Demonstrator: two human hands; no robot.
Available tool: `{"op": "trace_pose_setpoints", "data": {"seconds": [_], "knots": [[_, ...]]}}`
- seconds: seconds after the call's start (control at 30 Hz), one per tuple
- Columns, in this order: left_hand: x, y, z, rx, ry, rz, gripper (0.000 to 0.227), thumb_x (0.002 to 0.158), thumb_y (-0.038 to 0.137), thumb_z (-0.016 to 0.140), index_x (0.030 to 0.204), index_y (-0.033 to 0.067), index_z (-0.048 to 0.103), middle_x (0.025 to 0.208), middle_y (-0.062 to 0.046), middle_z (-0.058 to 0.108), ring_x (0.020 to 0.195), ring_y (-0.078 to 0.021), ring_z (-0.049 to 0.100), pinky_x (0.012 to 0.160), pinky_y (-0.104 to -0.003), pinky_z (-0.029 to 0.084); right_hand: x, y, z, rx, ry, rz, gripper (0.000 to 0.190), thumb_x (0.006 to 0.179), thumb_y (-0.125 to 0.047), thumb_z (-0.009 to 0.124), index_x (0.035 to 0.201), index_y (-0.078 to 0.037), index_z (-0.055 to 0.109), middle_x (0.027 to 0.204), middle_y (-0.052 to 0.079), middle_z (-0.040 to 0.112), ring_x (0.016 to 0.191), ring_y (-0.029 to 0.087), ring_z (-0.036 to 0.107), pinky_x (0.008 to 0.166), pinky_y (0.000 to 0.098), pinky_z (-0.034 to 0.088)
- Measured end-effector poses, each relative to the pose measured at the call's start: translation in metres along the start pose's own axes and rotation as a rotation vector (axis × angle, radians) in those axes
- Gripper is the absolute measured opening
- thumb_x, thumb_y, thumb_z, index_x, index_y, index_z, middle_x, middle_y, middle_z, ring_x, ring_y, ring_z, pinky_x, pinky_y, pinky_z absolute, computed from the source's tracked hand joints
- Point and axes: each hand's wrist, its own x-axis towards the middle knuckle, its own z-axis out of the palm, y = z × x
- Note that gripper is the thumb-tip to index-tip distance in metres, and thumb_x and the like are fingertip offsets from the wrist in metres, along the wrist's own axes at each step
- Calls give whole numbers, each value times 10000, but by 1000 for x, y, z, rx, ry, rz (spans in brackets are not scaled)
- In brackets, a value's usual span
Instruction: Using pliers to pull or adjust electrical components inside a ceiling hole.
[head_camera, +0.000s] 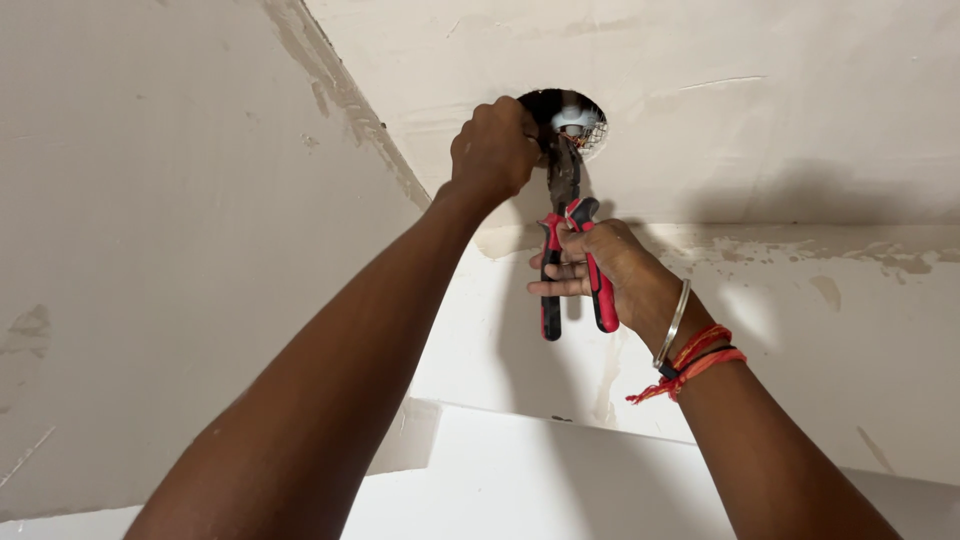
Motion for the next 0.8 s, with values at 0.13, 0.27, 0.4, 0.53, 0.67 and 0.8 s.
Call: {"op": "trace_pose_setpoints", "data": {"seconds": [0.13, 0.27, 0.4, 0.53, 0.67, 0.8], "knots": [[-36, 4, 12, 101, 387, 203, 195, 815, 198, 694, 928, 39, 701, 890, -214, 701, 834, -424, 688, 723, -544, 515, 5, 11, -4, -71, 63, -16, 207, 987, -201, 584, 1125, -55, 638, 830, 106, 683, 580, 131, 456, 454, 268, 415], [-97, 57, -27, -113, 84, -294, 360, 941, 372, 616, 935, 18, 682, 882, -227, 710, 872, -411, 688, 816, -546, 516, 7, 25, -6, -68, 42, -33, 191, 939, -142, 583, 1094, -36, 620, 801, 90, 684, 600, 123, 568, 447, 261, 405], [-116, 44, 10, -774, -370, -542, 456, 941, 426, 588, 949, -20, 684, 910, -160, 711, 880, -293, 698, 788, -433, 528, 5, 39, 8, -590, 258, -46, 319, 957, -208, 572, 1067, 80, 652, 820, 170, 704, 622, 224, 590, 532, 374, 459], [-120, 53, 8, -902, -398, -771, 422, 979, 424, 535, 960, 16, 641, 919, -96, 671, 904, -232, 668, 748, -402, 537, -34, 38, 29, -1133, 400, -139, 402, 928, -310, 606, 1119, 42, 566, 872, 207, 751, 704, 301, 667, 707, 479, 607], [-123, 15, 58, -1164, -330, -820, 258, 978, 239, 459, 973, 66, 650, 871, -102, 633, 811, -233, 555, 723, -389, 477, -72, 20, 33, -1293, 365, -181, 356, 812, -308, 713, 1013, -15, 683, 965, 158, 731, 891, 342, 588, 764, 479, 581], [-139, 8, 63, -1509, -178, -902, 303, 1019, 263, 382, 976, 61, 604, 914, -133, 674, 812, -250, 624, 766, -405, 499, -83, 16, 20, -1119, 344, -189, 381, 781, -393, 755, 1009, -89, 724, 842, 82, 748, 832, 268, 639, 768, 431, 565]]}}
